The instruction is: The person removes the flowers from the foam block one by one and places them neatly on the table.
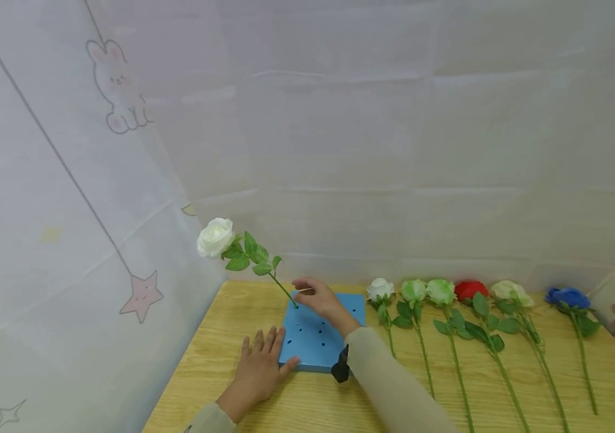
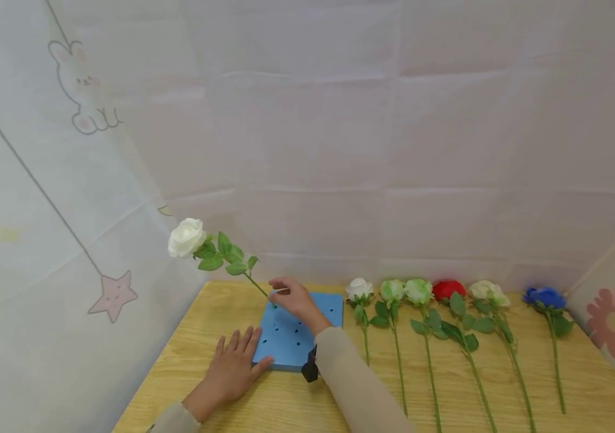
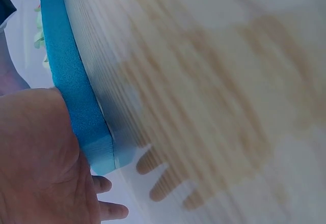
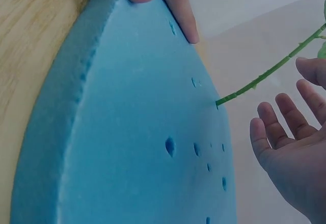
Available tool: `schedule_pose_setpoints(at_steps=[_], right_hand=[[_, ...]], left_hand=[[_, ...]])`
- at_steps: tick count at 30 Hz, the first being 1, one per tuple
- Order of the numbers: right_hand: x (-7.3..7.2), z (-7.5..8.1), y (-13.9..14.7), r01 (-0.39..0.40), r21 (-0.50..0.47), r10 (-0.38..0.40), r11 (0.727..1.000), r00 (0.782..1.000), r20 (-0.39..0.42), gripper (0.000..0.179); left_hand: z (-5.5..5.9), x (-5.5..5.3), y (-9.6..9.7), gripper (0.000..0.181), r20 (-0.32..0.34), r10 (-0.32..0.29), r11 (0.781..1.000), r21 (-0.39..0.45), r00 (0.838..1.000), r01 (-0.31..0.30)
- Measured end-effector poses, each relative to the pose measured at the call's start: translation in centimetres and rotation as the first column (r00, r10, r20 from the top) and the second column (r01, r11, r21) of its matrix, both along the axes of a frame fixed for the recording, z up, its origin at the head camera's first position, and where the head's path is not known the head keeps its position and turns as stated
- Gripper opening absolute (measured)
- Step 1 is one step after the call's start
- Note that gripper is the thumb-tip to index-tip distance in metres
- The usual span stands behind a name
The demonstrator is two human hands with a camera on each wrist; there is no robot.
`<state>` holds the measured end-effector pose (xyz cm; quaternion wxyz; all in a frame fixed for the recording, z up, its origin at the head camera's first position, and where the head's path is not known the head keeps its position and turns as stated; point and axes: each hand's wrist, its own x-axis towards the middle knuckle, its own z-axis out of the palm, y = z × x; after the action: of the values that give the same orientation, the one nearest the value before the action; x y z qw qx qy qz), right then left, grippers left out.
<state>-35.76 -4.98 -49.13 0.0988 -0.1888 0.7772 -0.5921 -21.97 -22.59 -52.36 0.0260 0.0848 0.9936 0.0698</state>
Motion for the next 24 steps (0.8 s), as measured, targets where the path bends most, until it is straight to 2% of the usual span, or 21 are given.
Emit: schedule_pose_setpoints(at_steps=[10, 24], right_hand=[[0.3, -0.2, -1.4, 0.026, 0.045, -0.024, 0.999, 0.999, -0.041, 0.041], [-0.2, -0.8, -2.6, 0.017, 0.055, -0.014, 0.998, 0.999, -0.052, 0.032]], left_hand=[[-0.8, -0.6, -0.4, 0.088, 0.002, -0.009, 1.0, -0.015, 1.0, 0.009], [-0.7, -0.5, -0.4, 0.088, 0.004, -0.008, 1.0, -0.017, 1.0, 0.008]])
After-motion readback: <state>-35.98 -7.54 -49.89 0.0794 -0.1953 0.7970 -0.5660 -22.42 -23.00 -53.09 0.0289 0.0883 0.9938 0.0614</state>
